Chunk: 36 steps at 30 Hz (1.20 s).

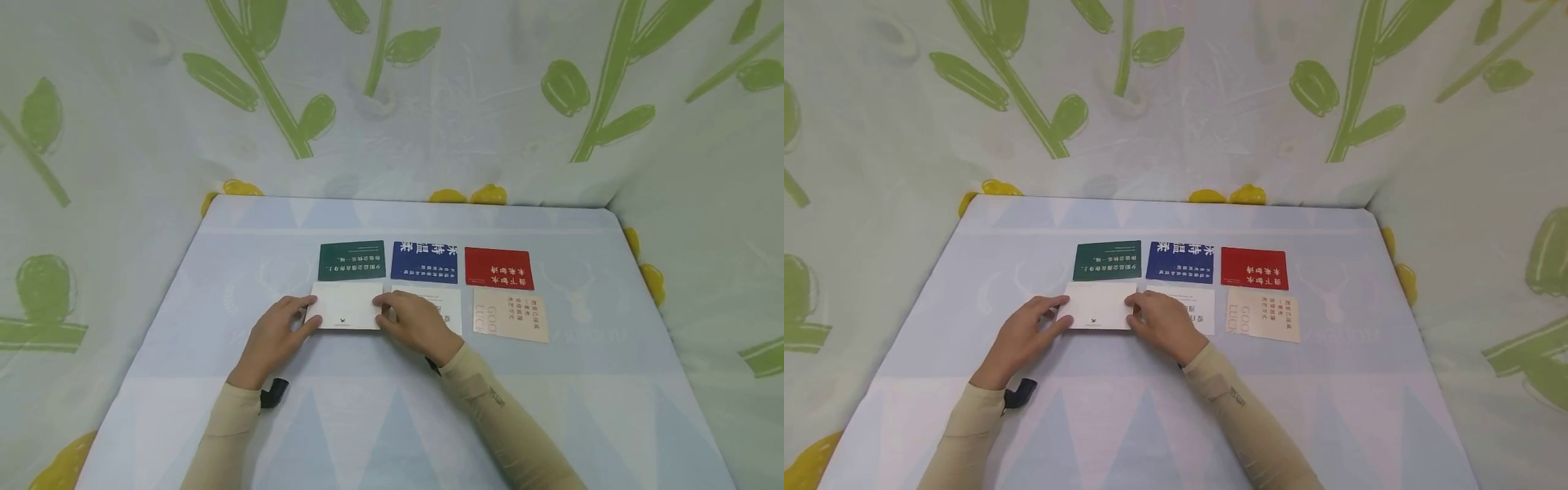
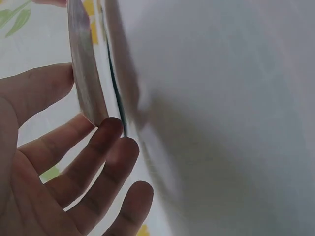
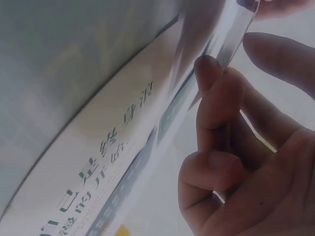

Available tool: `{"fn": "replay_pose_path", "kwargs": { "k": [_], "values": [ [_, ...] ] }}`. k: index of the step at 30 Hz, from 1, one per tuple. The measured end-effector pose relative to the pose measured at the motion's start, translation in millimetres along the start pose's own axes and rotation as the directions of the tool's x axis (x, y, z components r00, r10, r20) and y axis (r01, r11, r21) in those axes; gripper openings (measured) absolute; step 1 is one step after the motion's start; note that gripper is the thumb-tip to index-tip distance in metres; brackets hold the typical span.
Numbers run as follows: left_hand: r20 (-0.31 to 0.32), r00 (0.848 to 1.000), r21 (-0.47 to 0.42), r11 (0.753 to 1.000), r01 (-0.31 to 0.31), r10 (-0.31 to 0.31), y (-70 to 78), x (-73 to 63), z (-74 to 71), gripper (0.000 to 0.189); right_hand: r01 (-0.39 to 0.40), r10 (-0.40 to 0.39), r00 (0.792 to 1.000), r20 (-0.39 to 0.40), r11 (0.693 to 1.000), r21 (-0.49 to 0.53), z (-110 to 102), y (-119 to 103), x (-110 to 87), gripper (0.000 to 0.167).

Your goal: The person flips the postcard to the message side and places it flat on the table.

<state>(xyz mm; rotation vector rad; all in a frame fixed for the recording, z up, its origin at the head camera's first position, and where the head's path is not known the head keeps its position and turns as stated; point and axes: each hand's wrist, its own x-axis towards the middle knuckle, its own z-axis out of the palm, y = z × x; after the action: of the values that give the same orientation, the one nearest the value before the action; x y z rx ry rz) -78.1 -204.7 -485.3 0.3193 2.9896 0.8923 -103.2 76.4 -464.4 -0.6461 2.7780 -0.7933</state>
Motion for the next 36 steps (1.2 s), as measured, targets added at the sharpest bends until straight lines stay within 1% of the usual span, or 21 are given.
{"fn": "replay_pose_path", "kwargs": {
  "k": [6, 10, 13, 18, 22, 28, 36],
  "values": [
    [-0.008, 1.000, 0.093, 0.995, 0.024, -0.024, 1.7, 5.3, 4.0, 0.049, 0.029, -0.030, 1.000, -0.009, 0.998, -0.053, 2, -1, 5.9, 0.032],
    [-0.012, 0.999, 0.137, 0.990, 0.040, -0.038, 4.3, 8.3, 5.6, 0.048, 0.043, -0.043, 0.999, -0.003, 0.995, -0.091, 4, 0, 7.1, 0.034],
    [-0.014, 0.999, 0.173, 0.984, 0.033, -0.031, 5.9, 9.9, 6.9, 0.049, 0.033, -0.032, 0.999, 0.011, 0.993, -0.117, 5, 0, 6.5, 0.036],
    [-0.035, 0.999, 0.233, 0.972, 0.009, -0.001, 8.2, 10.5, 8.4, 0.049, 0.010, -0.003, 0.999, 0.047, 0.990, -0.143, 4, -3, 4.8, 0.040],
    [-0.048, 0.999, 0.251, 0.968, 0.000, 0.012, 10.8, 9.5, 7.8, 0.048, 0.004, 0.007, 0.998, 0.067, 0.987, -0.158, 2, -6, 4.3, 0.041],
    [-0.057, 0.998, 0.264, 0.964, -0.006, 0.021, 13.1, 9.9, 7.8, 0.046, -0.010, 0.017, 0.999, 0.047, 0.988, -0.157, -1, -5, 2.7, 0.039],
    [-0.085, 0.996, 0.254, 0.967, -0.014, 0.036, 10.6, 8.5, 6.8, 0.043, 0.010, -0.007, 1.000, 0.028, 0.992, -0.127, -2, -3, -1.5, 0.036]
  ]
}}
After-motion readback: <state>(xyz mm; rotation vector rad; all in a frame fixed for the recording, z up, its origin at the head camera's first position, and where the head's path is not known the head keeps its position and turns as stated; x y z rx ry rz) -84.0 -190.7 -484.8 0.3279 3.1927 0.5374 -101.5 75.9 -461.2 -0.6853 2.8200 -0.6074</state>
